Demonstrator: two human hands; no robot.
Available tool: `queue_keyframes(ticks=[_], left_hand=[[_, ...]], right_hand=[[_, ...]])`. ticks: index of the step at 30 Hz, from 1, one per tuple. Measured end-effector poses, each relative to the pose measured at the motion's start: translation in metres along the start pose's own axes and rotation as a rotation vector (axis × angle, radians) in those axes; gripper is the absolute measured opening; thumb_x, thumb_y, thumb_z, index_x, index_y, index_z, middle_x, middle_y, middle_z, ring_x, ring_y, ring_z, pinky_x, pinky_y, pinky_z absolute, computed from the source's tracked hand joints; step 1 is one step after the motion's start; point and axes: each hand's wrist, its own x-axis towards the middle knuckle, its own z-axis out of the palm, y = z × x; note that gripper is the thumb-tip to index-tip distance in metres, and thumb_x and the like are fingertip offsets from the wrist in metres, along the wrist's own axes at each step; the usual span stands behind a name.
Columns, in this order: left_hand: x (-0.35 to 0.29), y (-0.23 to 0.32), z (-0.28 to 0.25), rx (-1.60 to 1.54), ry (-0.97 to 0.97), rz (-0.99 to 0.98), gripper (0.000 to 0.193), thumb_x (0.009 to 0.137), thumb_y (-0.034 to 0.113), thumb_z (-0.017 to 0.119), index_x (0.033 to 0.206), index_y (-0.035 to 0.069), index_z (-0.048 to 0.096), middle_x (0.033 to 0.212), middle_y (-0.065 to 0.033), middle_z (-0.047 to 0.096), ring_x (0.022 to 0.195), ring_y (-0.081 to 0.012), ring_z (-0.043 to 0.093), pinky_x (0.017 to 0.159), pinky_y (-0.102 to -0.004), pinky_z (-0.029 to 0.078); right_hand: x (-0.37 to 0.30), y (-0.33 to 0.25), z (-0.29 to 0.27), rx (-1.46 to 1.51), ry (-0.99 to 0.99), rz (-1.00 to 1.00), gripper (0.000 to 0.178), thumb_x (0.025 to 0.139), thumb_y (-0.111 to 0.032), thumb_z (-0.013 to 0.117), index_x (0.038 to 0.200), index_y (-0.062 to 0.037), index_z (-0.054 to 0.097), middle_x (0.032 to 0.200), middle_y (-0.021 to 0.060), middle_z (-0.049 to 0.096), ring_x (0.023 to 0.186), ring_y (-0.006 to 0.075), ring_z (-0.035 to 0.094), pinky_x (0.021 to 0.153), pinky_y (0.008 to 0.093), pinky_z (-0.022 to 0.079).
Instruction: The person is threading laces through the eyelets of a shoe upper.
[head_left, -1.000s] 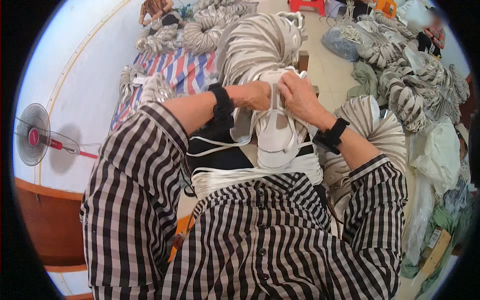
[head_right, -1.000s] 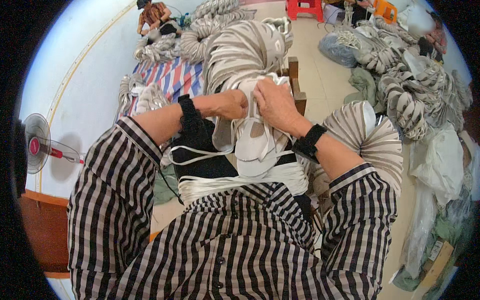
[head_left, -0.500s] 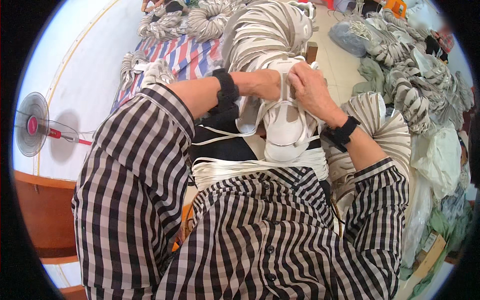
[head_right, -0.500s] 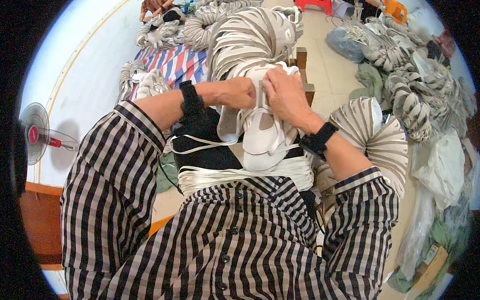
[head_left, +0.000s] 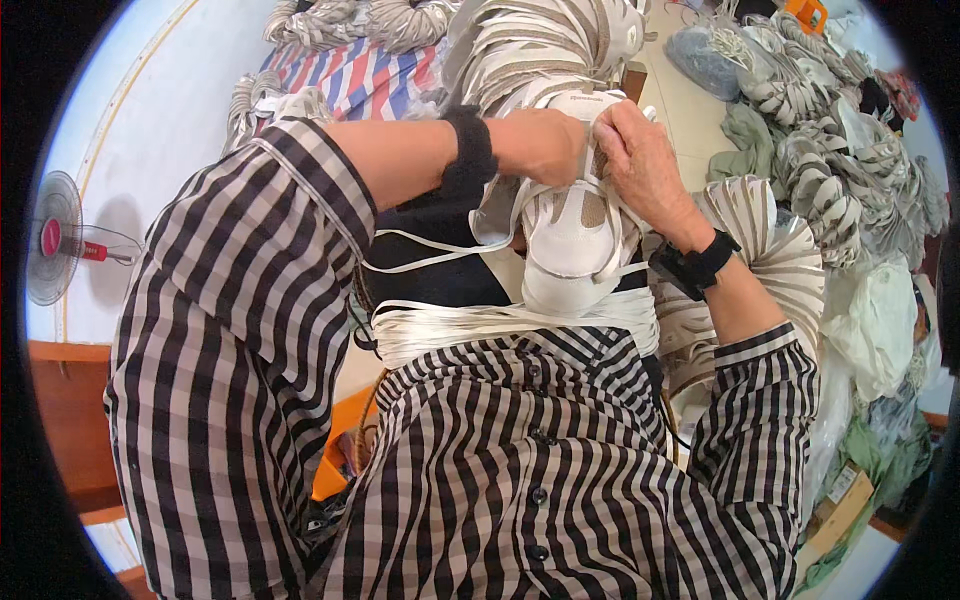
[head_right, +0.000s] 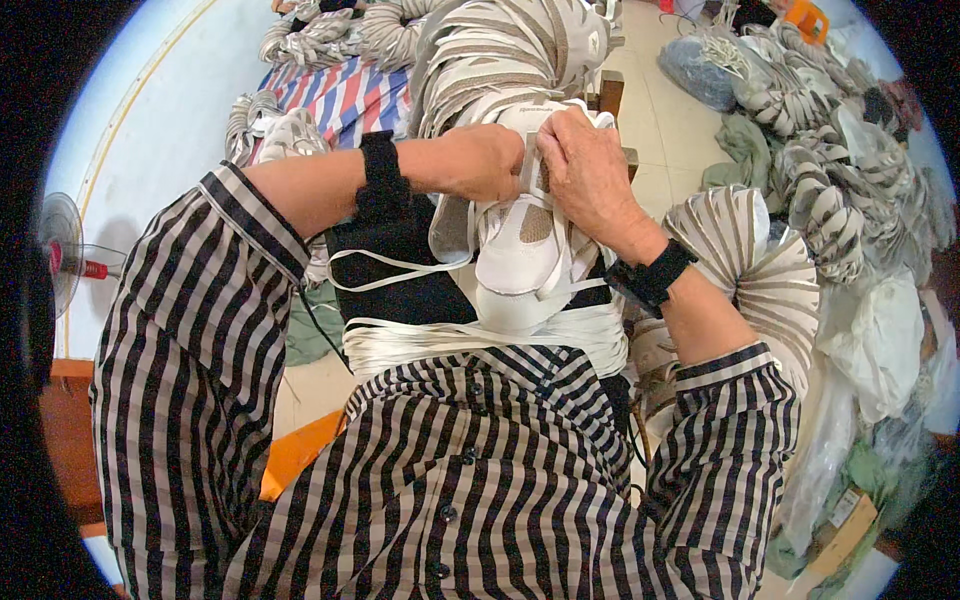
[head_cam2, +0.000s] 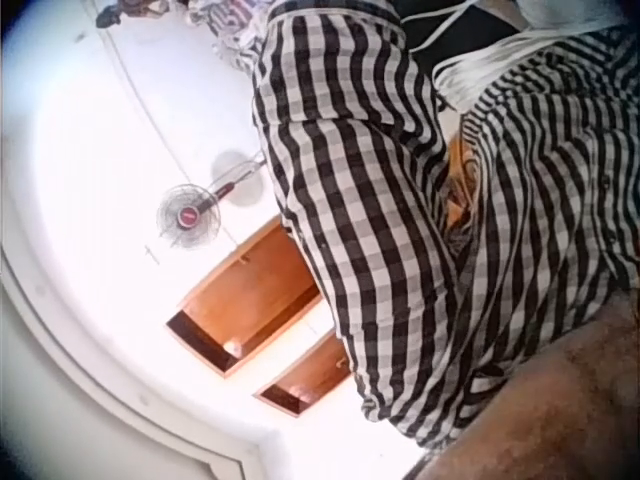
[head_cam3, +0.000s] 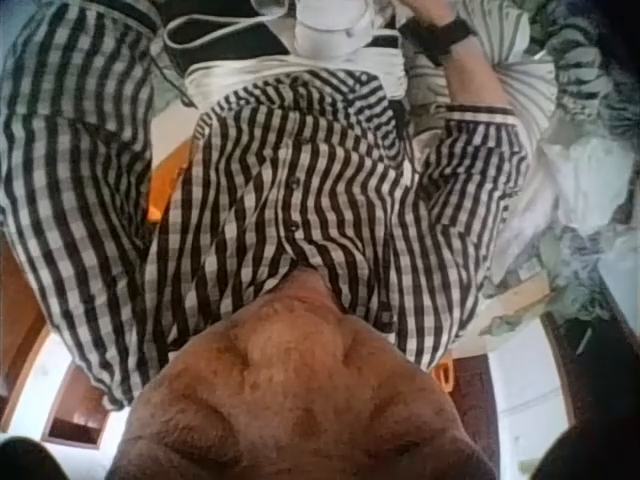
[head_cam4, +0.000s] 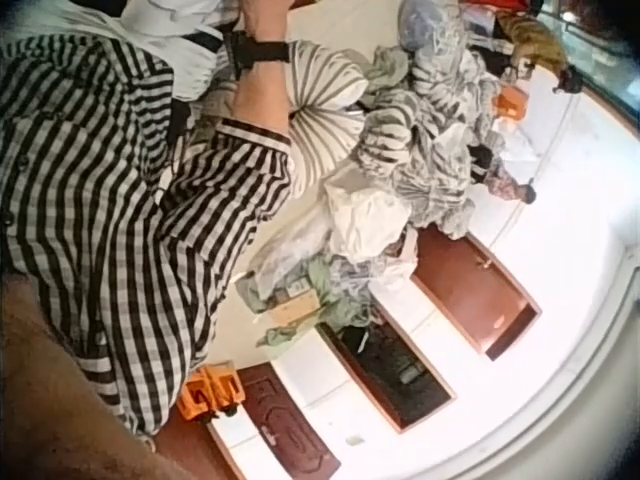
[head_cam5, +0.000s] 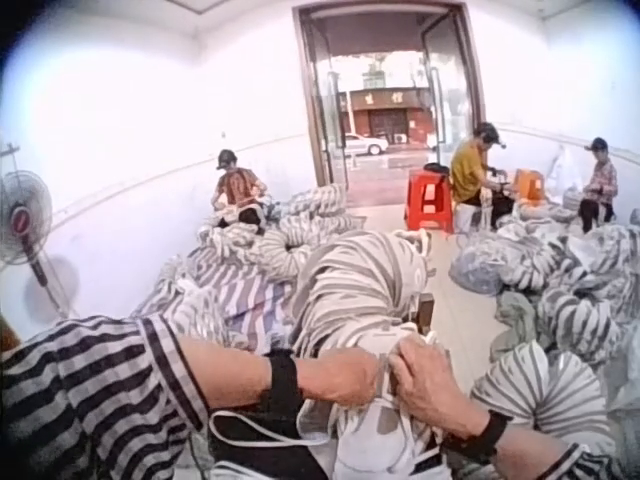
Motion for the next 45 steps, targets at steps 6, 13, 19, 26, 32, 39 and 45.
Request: queue_keyframes(ticks=[6, 13, 19, 26, 32, 39, 45], left_hand=[[-0.009, 0.006, -0.005, 0.161, -0.017, 0.033, 0.028, 0.074, 0.025, 0.058, 0.079, -0.001, 0.068, 0.078, -0.0225, 0.066, 0.077, -0.0360, 0.065, 0.071, -0.0418, 0.051], [0.005, -0.002, 0.016, -0.267, 0.074, -0.016, 0.026, 0.072, 0.020, 0.055, 0.078, -0.002, 0.067, 0.073, -0.0231, 0.064, 0.071, -0.0326, 0.065, 0.067, -0.0395, 0.050], [0.003, -0.008, 0.006, -0.305, 0.040, -0.014, 0.022, 0.071, 0.016, 0.055, 0.079, -0.001, 0.067, 0.072, -0.0158, 0.065, 0.066, -0.0223, 0.060, 0.062, -0.0364, 0.048], [0.002, -0.010, 0.002, -0.396, -0.008, -0.045, 0.021, 0.071, 0.016, 0.059, 0.078, -0.002, 0.067, 0.072, -0.0121, 0.065, 0.068, -0.0195, 0.059, 0.062, -0.0338, 0.048], [0.001, -0.003, 0.017, -0.193, 0.213, -0.076, 0.021, 0.069, 0.016, 0.060, 0.076, -0.002, 0.067, 0.069, -0.0206, 0.064, 0.067, -0.0317, 0.064, 0.064, -0.0387, 0.050], [-0.008, -0.005, 0.036, -0.374, 0.446, -0.025, 0.019, 0.073, 0.015, 0.056, 0.071, -0.003, 0.062, 0.063, -0.0205, 0.059, 0.059, -0.0297, 0.060, 0.060, -0.0386, 0.048], [-0.003, -0.009, 0.029, -1.134, 0.596, 0.042, 0.020, 0.085, 0.016, 0.054, 0.076, 0.000, 0.061, 0.070, -0.0045, 0.061, 0.053, -0.0102, 0.052, 0.050, -0.0249, 0.044]], right_hand=[[-0.001, -0.003, 0.003, -0.047, 0.076, -0.082, 0.011, 0.089, -0.012, 0.050, 0.086, -0.0015, 0.052, 0.078, 0.0171, 0.053, 0.072, 0.0376, 0.053, 0.065, 0.0440, 0.040], [-0.005, 0.007, 0.000, 0.016, 0.046, 0.041, 0.011, 0.088, -0.015, 0.051, 0.087, -0.0036, 0.052, 0.087, 0.0141, 0.054, 0.078, 0.0338, 0.053, 0.071, 0.0424, 0.035], [-0.004, 0.004, -0.001, 0.015, 0.038, 0.076, 0.013, 0.090, -0.016, 0.049, 0.088, -0.0037, 0.052, 0.087, 0.0125, 0.054, 0.081, 0.0330, 0.053, 0.072, 0.0420, 0.035], [-0.001, 0.004, 0.000, 0.004, 0.032, 0.060, 0.013, 0.090, -0.016, 0.051, 0.089, -0.0034, 0.052, 0.088, 0.0122, 0.055, 0.082, 0.0322, 0.053, 0.071, 0.0413, 0.036], [-0.003, 0.003, 0.002, 0.053, 0.069, 0.069, 0.013, 0.089, -0.015, 0.051, 0.087, -0.0029, 0.053, 0.087, 0.0118, 0.055, 0.082, 0.0314, 0.054, 0.072, 0.0403, 0.037], [-0.004, 0.006, 0.001, 0.065, 0.119, 0.063, 0.011, 0.089, -0.013, 0.052, 0.087, -0.0024, 0.053, 0.084, 0.0136, 0.055, 0.078, 0.0343, 0.054, 0.068, 0.0429, 0.039], [-0.003, 0.007, 0.000, 0.160, 0.121, 0.052, 0.012, 0.088, -0.013, 0.053, 0.084, -0.0011, 0.052, 0.081, 0.0163, 0.055, 0.074, 0.0370, 0.055, 0.065, 0.0441, 0.042]])
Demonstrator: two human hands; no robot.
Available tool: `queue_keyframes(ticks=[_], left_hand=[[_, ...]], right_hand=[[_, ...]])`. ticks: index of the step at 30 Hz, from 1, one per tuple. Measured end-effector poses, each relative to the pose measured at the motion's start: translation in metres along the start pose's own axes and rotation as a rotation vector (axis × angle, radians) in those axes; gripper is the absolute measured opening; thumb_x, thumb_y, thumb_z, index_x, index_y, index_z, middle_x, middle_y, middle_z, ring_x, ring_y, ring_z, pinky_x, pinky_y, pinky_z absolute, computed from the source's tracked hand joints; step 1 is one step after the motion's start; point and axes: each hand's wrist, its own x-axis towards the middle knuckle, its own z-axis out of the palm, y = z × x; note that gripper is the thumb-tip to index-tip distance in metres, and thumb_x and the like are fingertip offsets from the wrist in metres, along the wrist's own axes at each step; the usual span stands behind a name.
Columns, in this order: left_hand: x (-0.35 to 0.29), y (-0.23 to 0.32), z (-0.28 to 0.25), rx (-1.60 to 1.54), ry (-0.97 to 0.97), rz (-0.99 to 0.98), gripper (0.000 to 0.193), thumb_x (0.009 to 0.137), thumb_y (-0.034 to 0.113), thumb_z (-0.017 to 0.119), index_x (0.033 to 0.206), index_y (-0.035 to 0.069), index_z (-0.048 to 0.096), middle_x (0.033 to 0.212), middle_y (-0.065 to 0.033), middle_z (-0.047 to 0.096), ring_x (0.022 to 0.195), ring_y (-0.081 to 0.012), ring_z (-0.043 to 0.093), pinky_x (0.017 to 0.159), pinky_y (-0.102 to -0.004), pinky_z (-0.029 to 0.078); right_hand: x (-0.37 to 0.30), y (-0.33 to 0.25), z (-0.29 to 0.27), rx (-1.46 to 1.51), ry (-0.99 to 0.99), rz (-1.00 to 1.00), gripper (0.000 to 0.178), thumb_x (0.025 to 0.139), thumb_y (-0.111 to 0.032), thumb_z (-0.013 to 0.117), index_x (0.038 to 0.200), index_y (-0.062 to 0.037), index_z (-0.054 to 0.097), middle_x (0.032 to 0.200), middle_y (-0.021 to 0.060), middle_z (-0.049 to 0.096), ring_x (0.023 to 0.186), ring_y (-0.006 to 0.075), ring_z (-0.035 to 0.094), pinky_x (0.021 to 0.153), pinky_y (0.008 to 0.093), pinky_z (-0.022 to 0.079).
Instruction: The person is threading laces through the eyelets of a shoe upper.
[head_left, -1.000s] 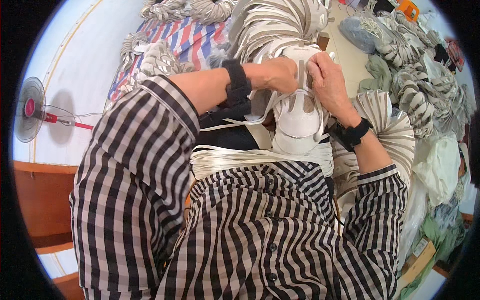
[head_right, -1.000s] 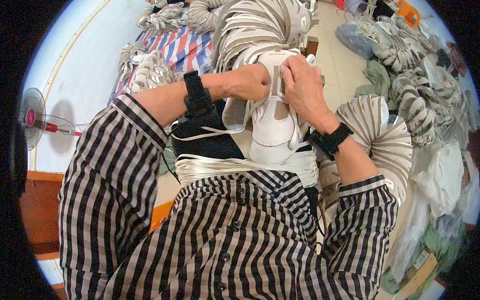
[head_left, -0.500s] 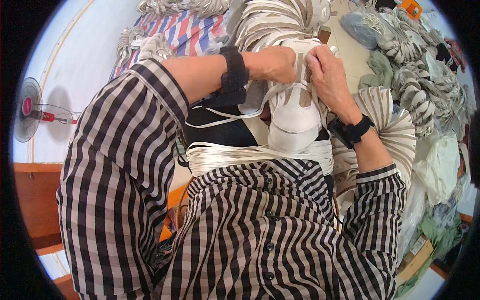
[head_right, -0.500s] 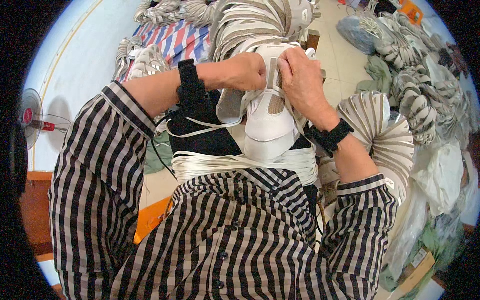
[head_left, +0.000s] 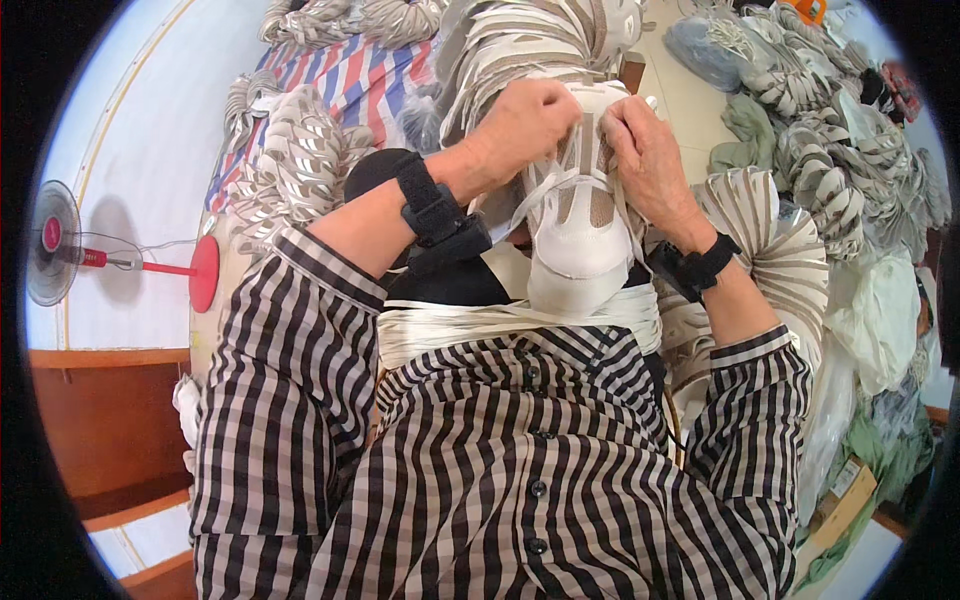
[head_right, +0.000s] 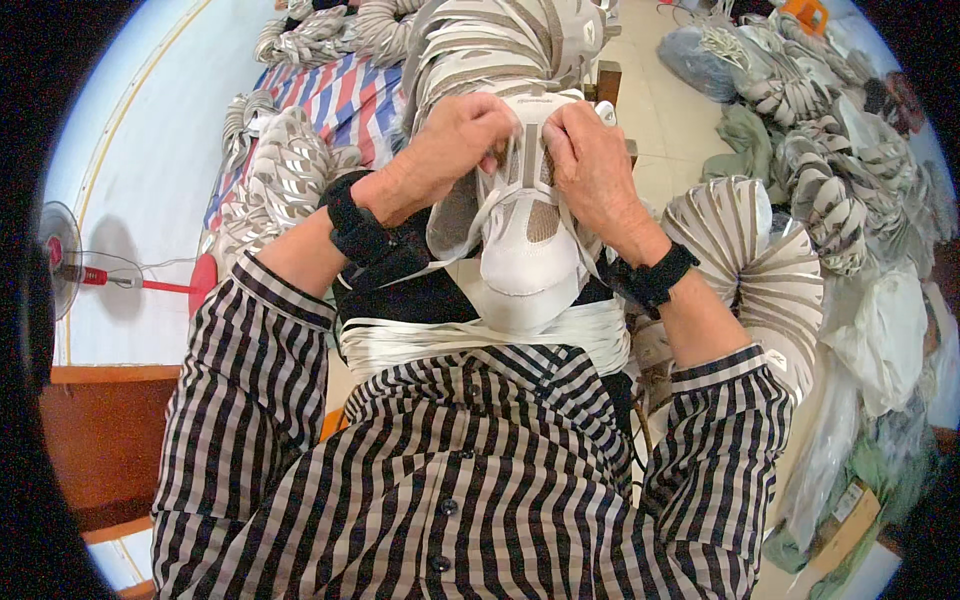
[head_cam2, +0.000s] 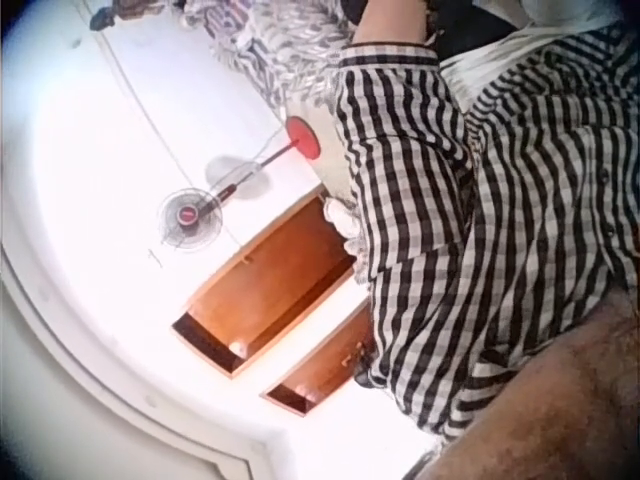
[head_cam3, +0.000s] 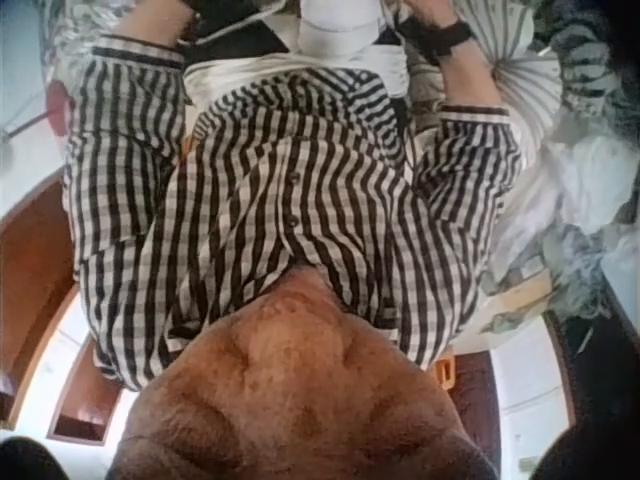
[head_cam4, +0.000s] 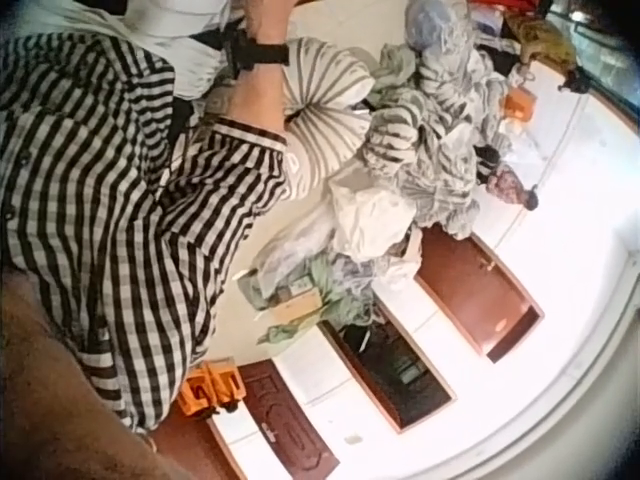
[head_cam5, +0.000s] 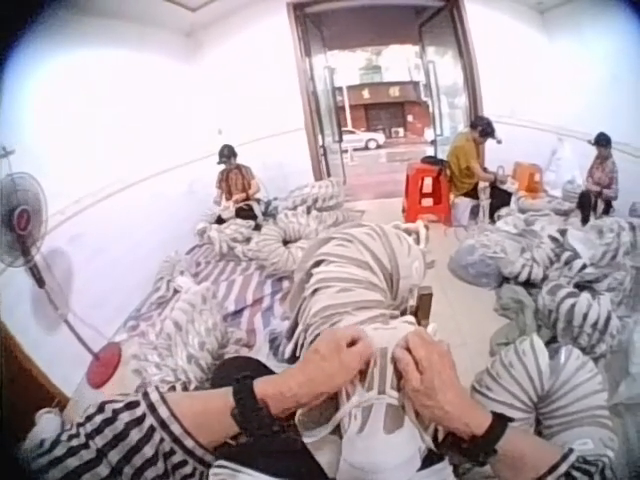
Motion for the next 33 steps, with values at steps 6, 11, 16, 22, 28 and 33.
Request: queue_keyframes(ticks=[6, 11, 16, 22, 28, 33], left_hand=[[0.021, 0.009, 0.014, -0.003, -0.121, 0.152, 0.017, 0.093, 0.017, 0.047, 0.089, 0.001, 0.052, 0.069, -0.0030, 0.057, 0.047, -0.0070, 0.047, 0.042, -0.0213, 0.040], [0.032, 0.008, 0.019, -0.021, -0.086, 0.144, 0.017, 0.092, 0.014, 0.045, 0.086, -0.001, 0.052, 0.066, -0.0042, 0.056, 0.049, -0.0089, 0.050, 0.045, -0.0238, 0.043], [0.013, 0.000, 0.024, -0.260, -0.123, 0.131, 0.010, 0.092, 0.003, 0.049, 0.098, -0.004, 0.052, 0.070, -0.0042, 0.055, 0.054, -0.0087, 0.052, 0.049, -0.0232, 0.046], [0.016, 0.003, 0.013, -0.273, -0.214, 0.002, 0.011, 0.091, 0.006, 0.052, 0.099, -0.002, 0.053, 0.078, -0.0082, 0.060, 0.059, -0.0132, 0.061, 0.049, -0.0243, 0.051], [0.011, 0.002, 0.013, -0.378, -0.213, -0.089, 0.010, 0.093, 0.010, 0.052, 0.095, 0.001, 0.051, 0.083, -0.0099, 0.062, 0.058, -0.0158, 0.063, 0.043, -0.0229, 0.049], [0.010, 0.002, 0.017, -0.442, -0.184, -0.078, 0.010, 0.093, 0.011, 0.051, 0.095, 0.001, 0.050, 0.084, -0.0094, 0.062, 0.059, -0.0159, 0.064, 0.043, -0.0223, 0.048]], right_hand=[[-0.004, -0.006, -0.007, 0.081, -0.002, 0.083, 0.012, 0.089, -0.011, 0.051, 0.084, -0.0002, 0.053, 0.073, 0.0164, 0.054, 0.063, 0.0324, 0.055, 0.059, 0.0389, 0.043], [-0.001, -0.007, -0.008, 0.146, 0.030, 0.147, 0.013, 0.092, -0.012, 0.050, 0.085, -0.0002, 0.051, 0.069, 0.0142, 0.054, 0.058, 0.0252, 0.050, 0.057, 0.0346, 0.042], [-0.001, -0.012, -0.009, 0.124, 0.030, 0.184, 0.014, 0.094, -0.013, 0.048, 0.087, -0.0009, 0.051, 0.069, 0.0120, 0.055, 0.059, 0.0217, 0.049, 0.057, 0.0332, 0.041], [0.000, -0.016, -0.009, 0.160, 0.012, 0.252, 0.015, 0.094, -0.013, 0.049, 0.086, -0.0011, 0.051, 0.069, 0.0072, 0.054, 0.061, 0.0149, 0.048, 0.058, 0.0288, 0.042], [-0.002, -0.021, -0.008, 0.294, 0.064, 0.306, 0.011, 0.095, -0.010, 0.051, 0.087, -0.0014, 0.054, 0.075, -0.0005, 0.056, 0.068, 0.0062, 0.047, 0.062, 0.0218, 0.041], [-0.002, -0.020, -0.009, 0.269, 0.077, 0.284, 0.009, 0.093, -0.009, 0.053, 0.092, -0.0010, 0.056, 0.076, -0.0005, 0.056, 0.070, 0.0054, 0.049, 0.063, 0.0208, 0.041]])
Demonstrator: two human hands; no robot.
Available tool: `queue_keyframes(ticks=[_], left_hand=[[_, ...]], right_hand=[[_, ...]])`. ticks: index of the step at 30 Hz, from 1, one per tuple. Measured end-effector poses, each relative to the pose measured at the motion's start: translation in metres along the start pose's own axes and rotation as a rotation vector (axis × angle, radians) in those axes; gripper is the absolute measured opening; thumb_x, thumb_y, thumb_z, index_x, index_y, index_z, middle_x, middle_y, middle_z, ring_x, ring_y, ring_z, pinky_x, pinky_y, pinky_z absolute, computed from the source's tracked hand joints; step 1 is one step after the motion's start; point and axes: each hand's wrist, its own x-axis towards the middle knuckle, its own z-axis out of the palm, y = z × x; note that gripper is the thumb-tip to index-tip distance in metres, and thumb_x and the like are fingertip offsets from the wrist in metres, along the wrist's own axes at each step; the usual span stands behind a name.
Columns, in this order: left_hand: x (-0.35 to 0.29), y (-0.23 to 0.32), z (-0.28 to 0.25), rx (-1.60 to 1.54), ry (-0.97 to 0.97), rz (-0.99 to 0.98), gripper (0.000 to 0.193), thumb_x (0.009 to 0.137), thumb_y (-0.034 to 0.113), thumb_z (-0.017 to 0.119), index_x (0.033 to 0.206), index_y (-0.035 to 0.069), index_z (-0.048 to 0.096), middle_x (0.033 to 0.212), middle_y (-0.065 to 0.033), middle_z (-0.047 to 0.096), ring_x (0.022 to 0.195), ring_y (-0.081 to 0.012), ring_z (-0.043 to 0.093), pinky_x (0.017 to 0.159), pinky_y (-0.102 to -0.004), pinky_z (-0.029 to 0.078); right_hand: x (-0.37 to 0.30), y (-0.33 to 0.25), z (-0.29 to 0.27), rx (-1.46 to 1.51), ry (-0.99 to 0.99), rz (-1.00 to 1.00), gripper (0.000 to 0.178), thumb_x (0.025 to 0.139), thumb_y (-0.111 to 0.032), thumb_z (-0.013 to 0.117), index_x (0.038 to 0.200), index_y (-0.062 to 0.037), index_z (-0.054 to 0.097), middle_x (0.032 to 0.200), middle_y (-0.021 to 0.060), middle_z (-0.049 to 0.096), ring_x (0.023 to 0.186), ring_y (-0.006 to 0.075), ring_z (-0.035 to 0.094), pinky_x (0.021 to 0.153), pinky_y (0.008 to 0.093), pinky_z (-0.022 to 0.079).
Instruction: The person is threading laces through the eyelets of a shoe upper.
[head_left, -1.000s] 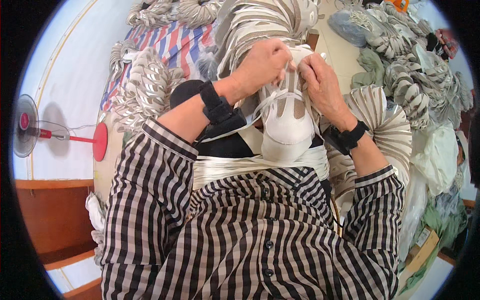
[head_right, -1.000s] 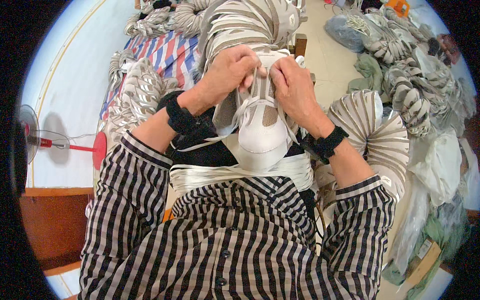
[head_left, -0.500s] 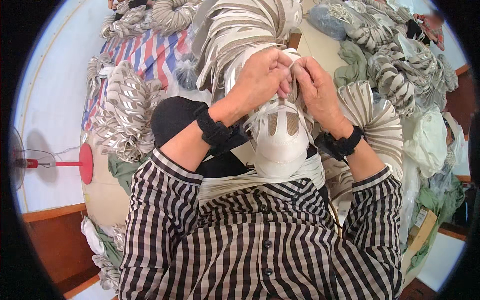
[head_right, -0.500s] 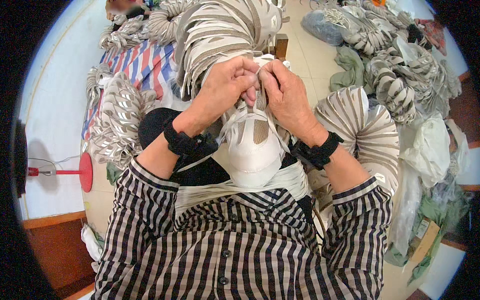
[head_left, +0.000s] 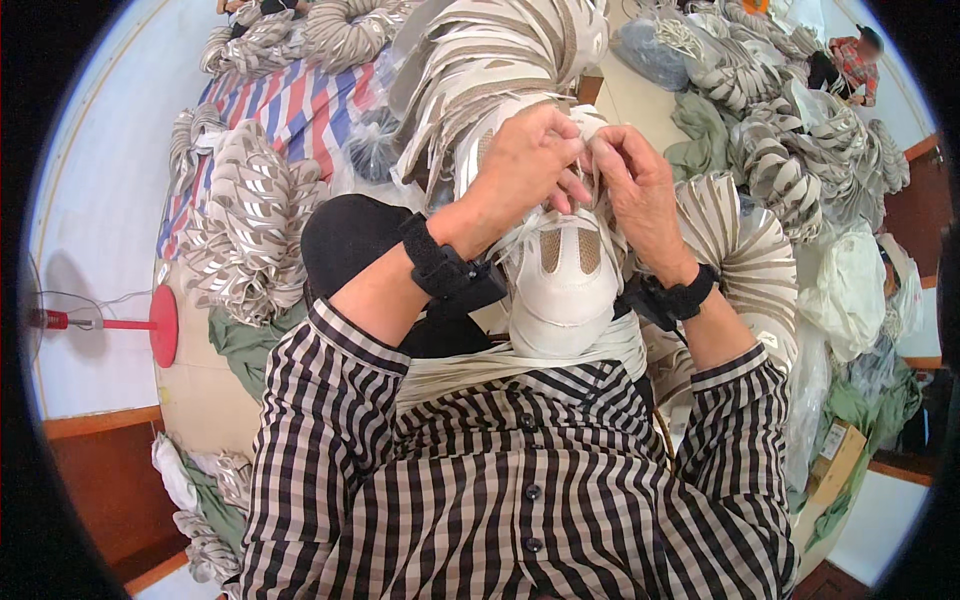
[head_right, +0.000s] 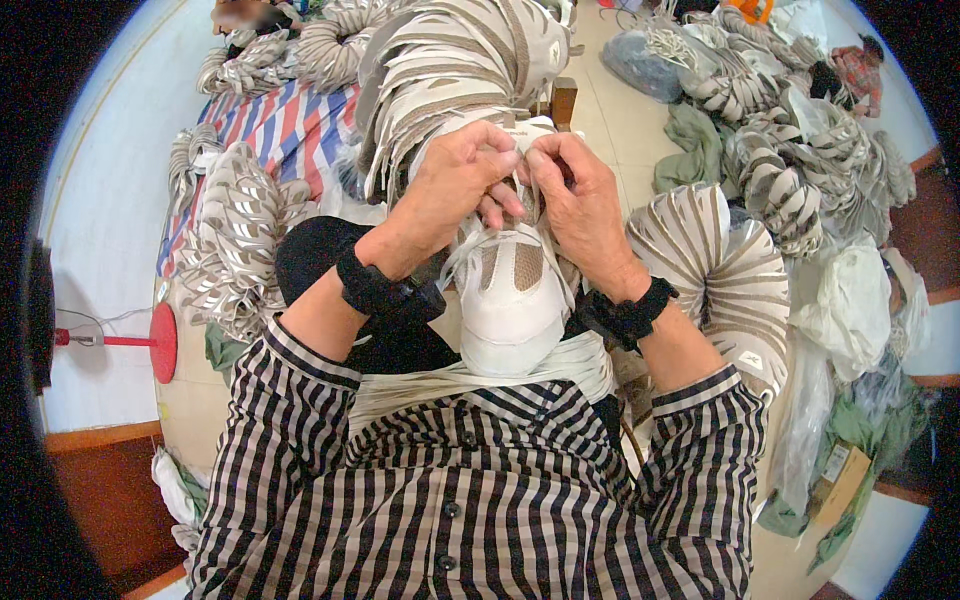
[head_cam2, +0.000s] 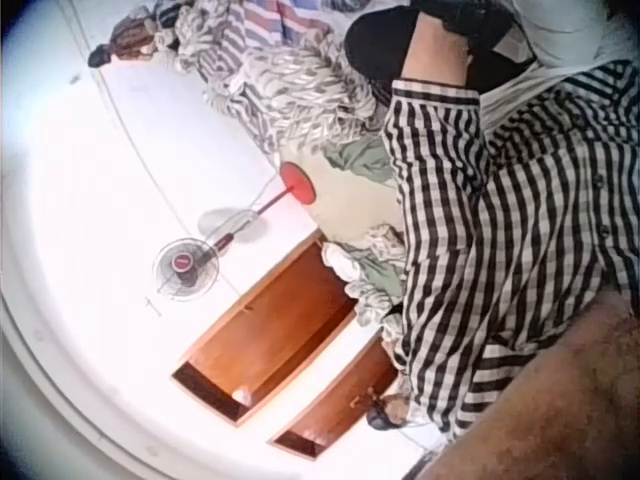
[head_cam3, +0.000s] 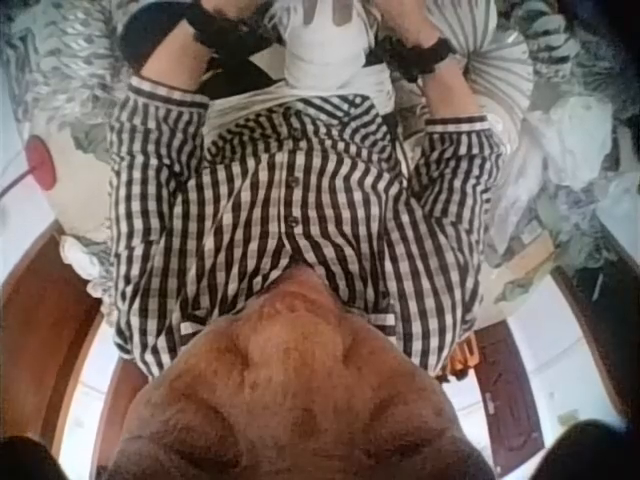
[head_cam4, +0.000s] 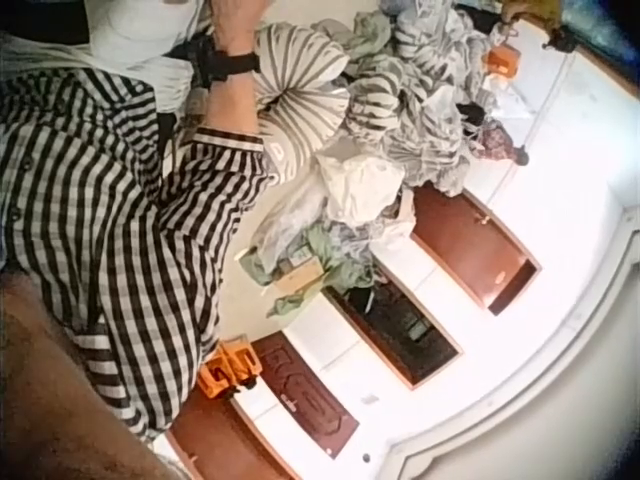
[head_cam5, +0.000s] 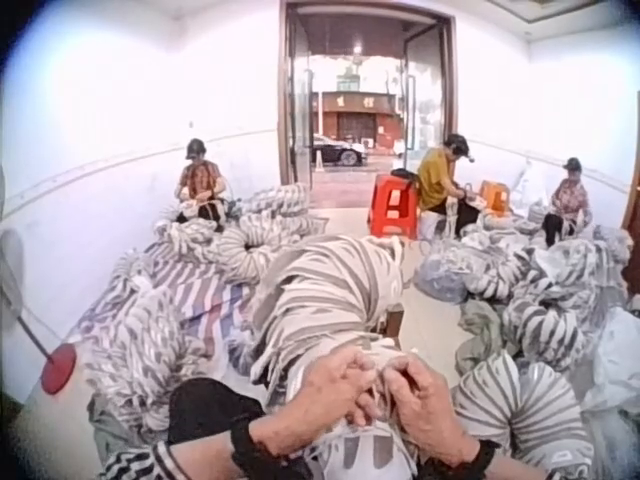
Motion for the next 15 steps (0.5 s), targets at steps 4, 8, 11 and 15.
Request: queue_keyframes(ticks=[4, 8, 11, 15], left_hand=[[-0.003, 0.003, 0.001, -0.073, -0.016, -0.069, 0.012, 0.093, 0.012, 0.052, 0.095, 0.001, 0.051, 0.083, -0.0078, 0.061, 0.061, -0.0149, 0.064, 0.046, -0.0208, 0.048], [-0.002, -0.002, -0.003, -0.120, -0.083, -0.127, 0.011, 0.093, 0.013, 0.053, 0.096, 0.002, 0.052, 0.081, -0.0066, 0.060, 0.061, -0.0132, 0.062, 0.048, -0.0203, 0.048], [-0.003, -0.007, -0.003, -0.142, -0.067, -0.110, 0.011, 0.093, 0.013, 0.055, 0.096, 0.002, 0.054, 0.080, -0.0067, 0.061, 0.061, -0.0117, 0.060, 0.053, -0.0214, 0.050], [-0.002, -0.007, -0.001, -0.170, -0.079, -0.103, 0.013, 0.092, 0.013, 0.057, 0.097, 0.001, 0.056, 0.080, -0.0072, 0.062, 0.061, -0.0105, 0.059, 0.058, -0.0224, 0.050]], right_hand=[[0.000, 0.004, 0.000, 0.049, 0.008, 0.002, 0.009, 0.093, -0.010, 0.055, 0.092, -0.0010, 0.057, 0.076, -0.0006, 0.056, 0.069, 0.0051, 0.050, 0.062, 0.0205, 0.042], [0.000, 0.009, -0.003, 0.079, -0.021, 0.086, 0.010, 0.091, -0.011, 0.057, 0.091, -0.0015, 0.057, 0.077, -0.0008, 0.057, 0.068, 0.0046, 0.051, 0.061, 0.0200, 0.042], [0.000, 0.009, -0.005, 0.110, -0.064, 0.105, 0.010, 0.091, -0.012, 0.058, 0.091, -0.0022, 0.057, 0.078, -0.0014, 0.057, 0.067, 0.0044, 0.051, 0.060, 0.0200, 0.042], [0.000, 0.014, -0.007, 0.210, -0.091, 0.067, 0.011, 0.091, -0.014, 0.059, 0.092, -0.0026, 0.056, 0.077, -0.0027, 0.055, 0.068, 0.0041, 0.051, 0.061, 0.0201, 0.042]])
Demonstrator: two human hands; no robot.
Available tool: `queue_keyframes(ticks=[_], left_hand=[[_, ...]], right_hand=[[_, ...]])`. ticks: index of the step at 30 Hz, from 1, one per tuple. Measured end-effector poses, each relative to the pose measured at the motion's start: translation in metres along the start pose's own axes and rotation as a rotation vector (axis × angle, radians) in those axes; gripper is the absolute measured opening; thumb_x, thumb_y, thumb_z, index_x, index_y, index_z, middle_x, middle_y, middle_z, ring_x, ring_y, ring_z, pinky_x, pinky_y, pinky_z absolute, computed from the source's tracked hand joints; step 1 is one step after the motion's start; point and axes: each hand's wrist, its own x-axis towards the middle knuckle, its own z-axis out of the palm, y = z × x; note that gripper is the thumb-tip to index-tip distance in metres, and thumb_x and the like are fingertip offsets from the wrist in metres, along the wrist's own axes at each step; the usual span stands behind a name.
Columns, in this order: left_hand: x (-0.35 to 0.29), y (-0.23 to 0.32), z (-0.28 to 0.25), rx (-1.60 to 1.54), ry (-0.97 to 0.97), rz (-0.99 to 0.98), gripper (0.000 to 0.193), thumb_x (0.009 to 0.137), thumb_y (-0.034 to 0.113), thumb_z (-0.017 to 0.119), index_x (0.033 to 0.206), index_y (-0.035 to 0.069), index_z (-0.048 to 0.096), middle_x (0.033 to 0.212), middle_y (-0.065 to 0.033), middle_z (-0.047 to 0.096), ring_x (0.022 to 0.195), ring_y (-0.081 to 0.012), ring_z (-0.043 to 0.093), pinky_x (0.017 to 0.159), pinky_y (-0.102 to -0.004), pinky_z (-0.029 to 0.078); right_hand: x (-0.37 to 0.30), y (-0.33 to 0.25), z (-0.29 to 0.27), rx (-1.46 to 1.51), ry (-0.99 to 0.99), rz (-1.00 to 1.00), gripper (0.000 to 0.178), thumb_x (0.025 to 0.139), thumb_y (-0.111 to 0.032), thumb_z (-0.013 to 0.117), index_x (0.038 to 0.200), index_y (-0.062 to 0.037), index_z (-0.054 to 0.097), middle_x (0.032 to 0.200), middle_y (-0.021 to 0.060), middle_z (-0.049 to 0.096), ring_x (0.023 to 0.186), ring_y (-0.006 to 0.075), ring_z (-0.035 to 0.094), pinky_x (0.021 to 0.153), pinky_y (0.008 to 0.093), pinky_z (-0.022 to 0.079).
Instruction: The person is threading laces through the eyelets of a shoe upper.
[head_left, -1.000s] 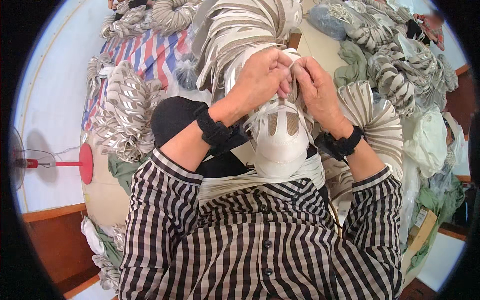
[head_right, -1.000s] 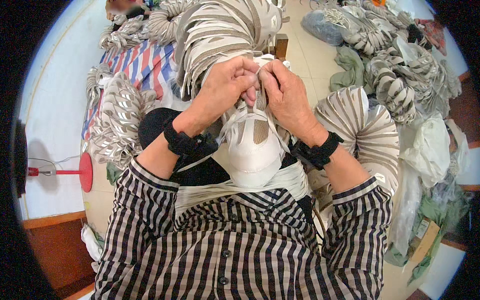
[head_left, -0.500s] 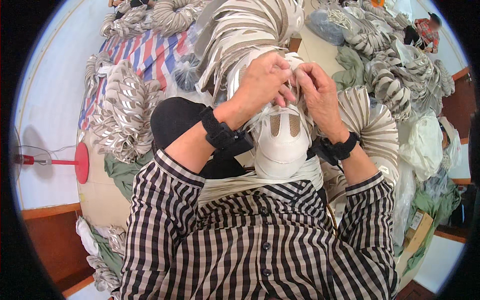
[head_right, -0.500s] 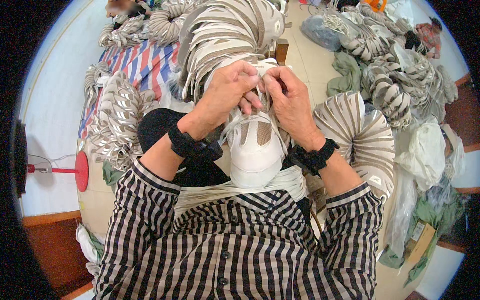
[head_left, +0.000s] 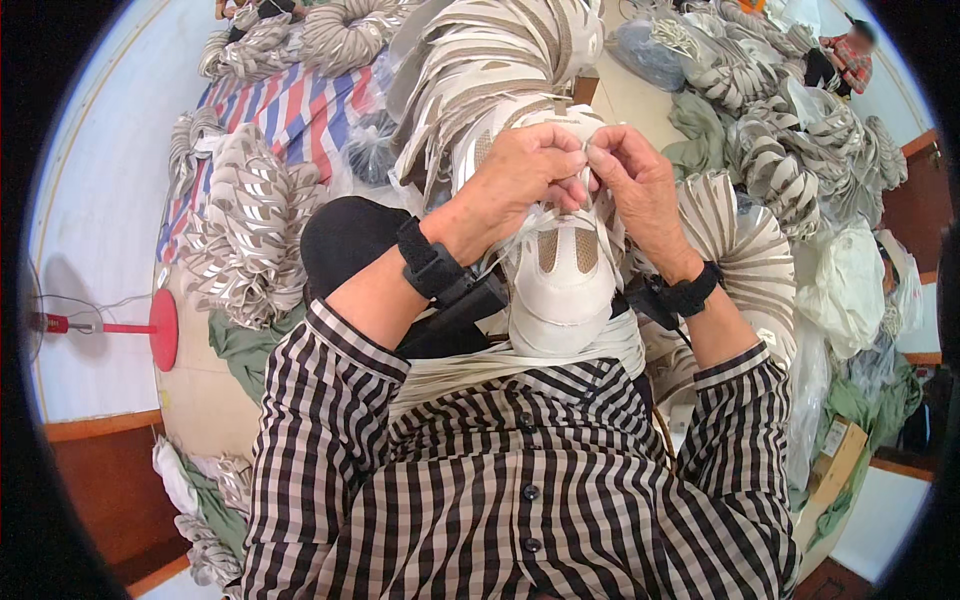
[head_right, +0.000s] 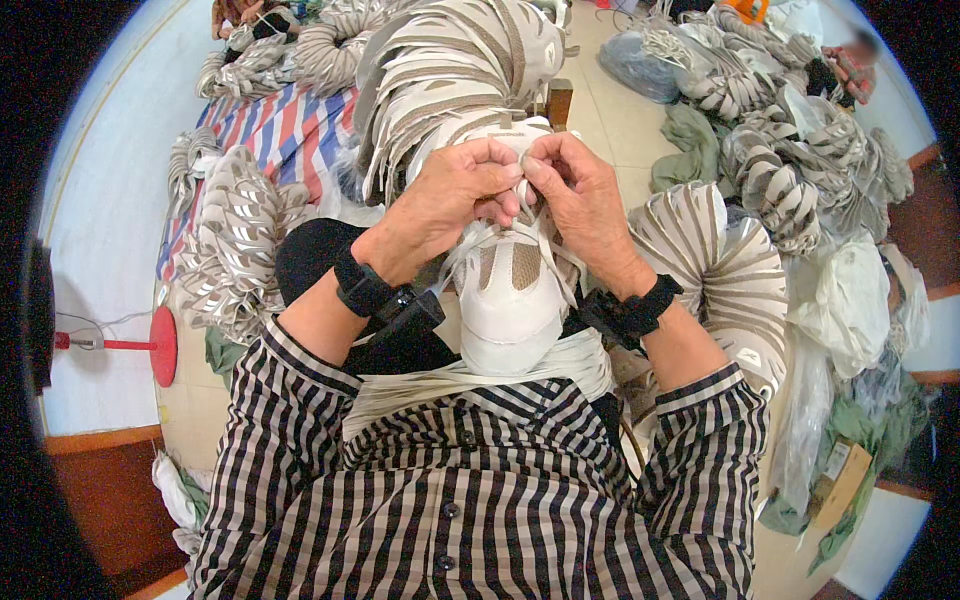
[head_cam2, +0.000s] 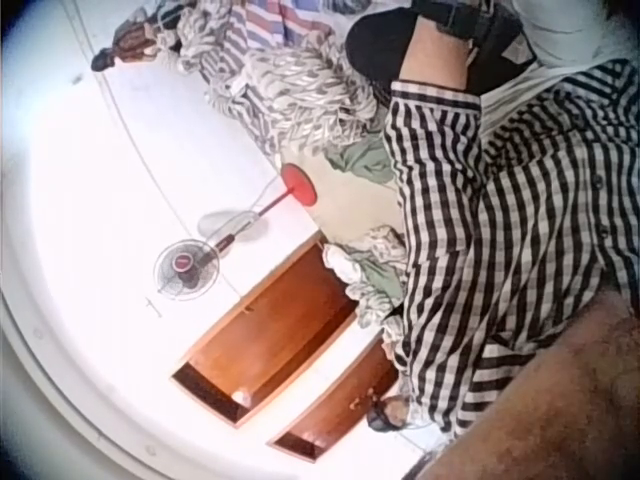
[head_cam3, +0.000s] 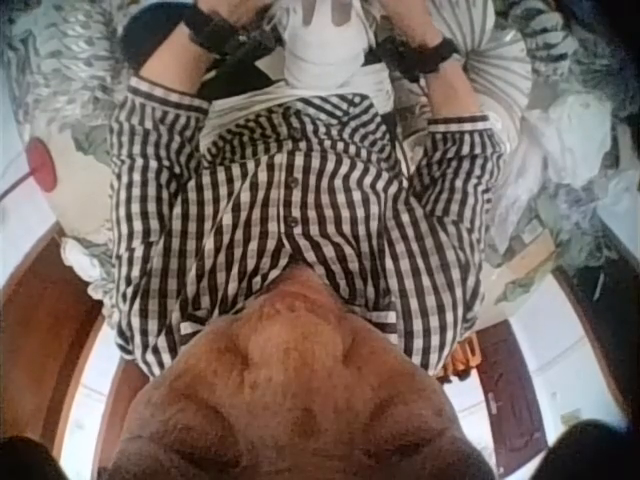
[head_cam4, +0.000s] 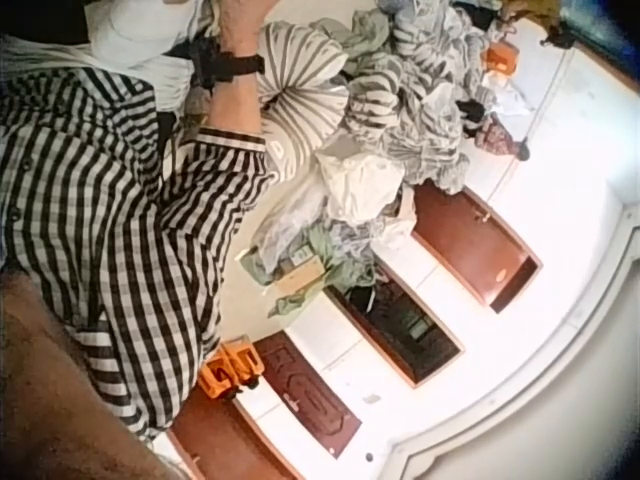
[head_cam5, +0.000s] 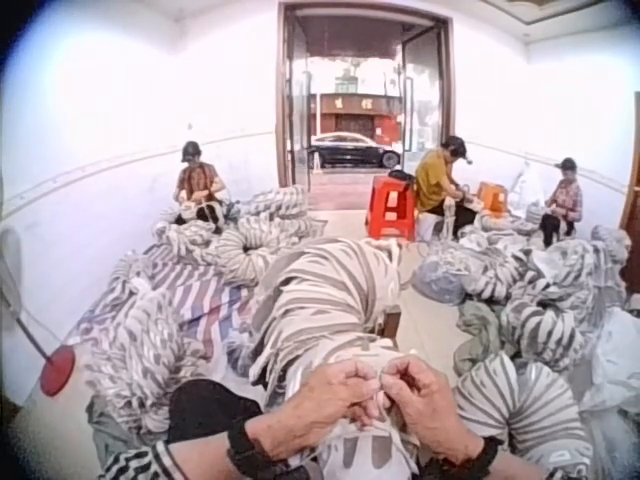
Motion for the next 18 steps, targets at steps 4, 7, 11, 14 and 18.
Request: queue_keyframes(ticks=[4, 7, 11, 14, 18], left_hand=[[0.000, 0.003, -0.003, 0.010, -0.007, -0.037, 0.015, 0.091, 0.013, 0.059, 0.097, 0.000, 0.058, 0.080, -0.0078, 0.063, 0.061, -0.0097, 0.058, 0.058, -0.0227, 0.050], [0.000, 0.005, -0.005, 0.031, -0.043, -0.059, 0.015, 0.090, 0.014, 0.060, 0.095, 0.000, 0.060, 0.079, -0.0071, 0.063, 0.060, -0.0089, 0.057, 0.056, -0.0220, 0.048], [0.000, 0.002, -0.002, 0.173, -0.030, -0.037, 0.013, 0.092, 0.015, 0.057, 0.092, 0.001, 0.058, 0.079, -0.0062, 0.063, 0.057, -0.0076, 0.056, 0.051, -0.0208, 0.045], [-0.003, 0.004, 0.005, 0.168, 0.044, -0.023, 0.015, 0.094, 0.016, 0.052, 0.090, 0.003, 0.056, 0.074, -0.0046, 0.061, 0.054, -0.0070, 0.053, 0.047, -0.0200, 0.042], [-0.008, 0.011, 0.013, 0.132, 0.061, -0.036, 0.016, 0.096, 0.017, 0.048, 0.090, 0.003, 0.054, 0.070, -0.0028, 0.059, 0.050, -0.0064, 0.050, 0.043, -0.0191, 0.039]], right_hand=[[0.000, -0.001, -0.001, 0.011, -0.003, 0.010, 0.013, 0.091, -0.014, 0.059, 0.093, -0.0023, 0.055, 0.078, -0.0032, 0.054, 0.069, 0.0042, 0.051, 0.062, 0.0199, 0.043], [0.000, -0.002, -0.007, 0.061, -0.055, -0.002, 0.012, 0.091, -0.013, 0.059, 0.093, -0.0023, 0.055, 0.079, -0.0030, 0.054, 0.069, 0.0044, 0.051, 0.063, 0.0198, 0.043], [0.006, -0.002, -0.014, 0.048, -0.096, 0.009, 0.010, 0.092, -0.012, 0.057, 0.094, -0.0022, 0.056, 0.079, -0.0026, 0.055, 0.069, 0.0047, 0.051, 0.062, 0.0203, 0.043], [0.009, -0.002, -0.012, 0.070, -0.026, 0.015, 0.010, 0.092, -0.011, 0.055, 0.095, -0.0021, 0.057, 0.077, -0.0019, 0.056, 0.067, 0.0052, 0.051, 0.059, 0.0213, 0.043], [0.018, 0.001, 0.000, -0.236, 0.115, -0.091, 0.009, 0.089, -0.008, 0.056, 0.095, -0.0018, 0.059, 0.074, 0.0005, 0.058, 0.065, 0.0064, 0.051, 0.057, 0.0225, 0.043]])
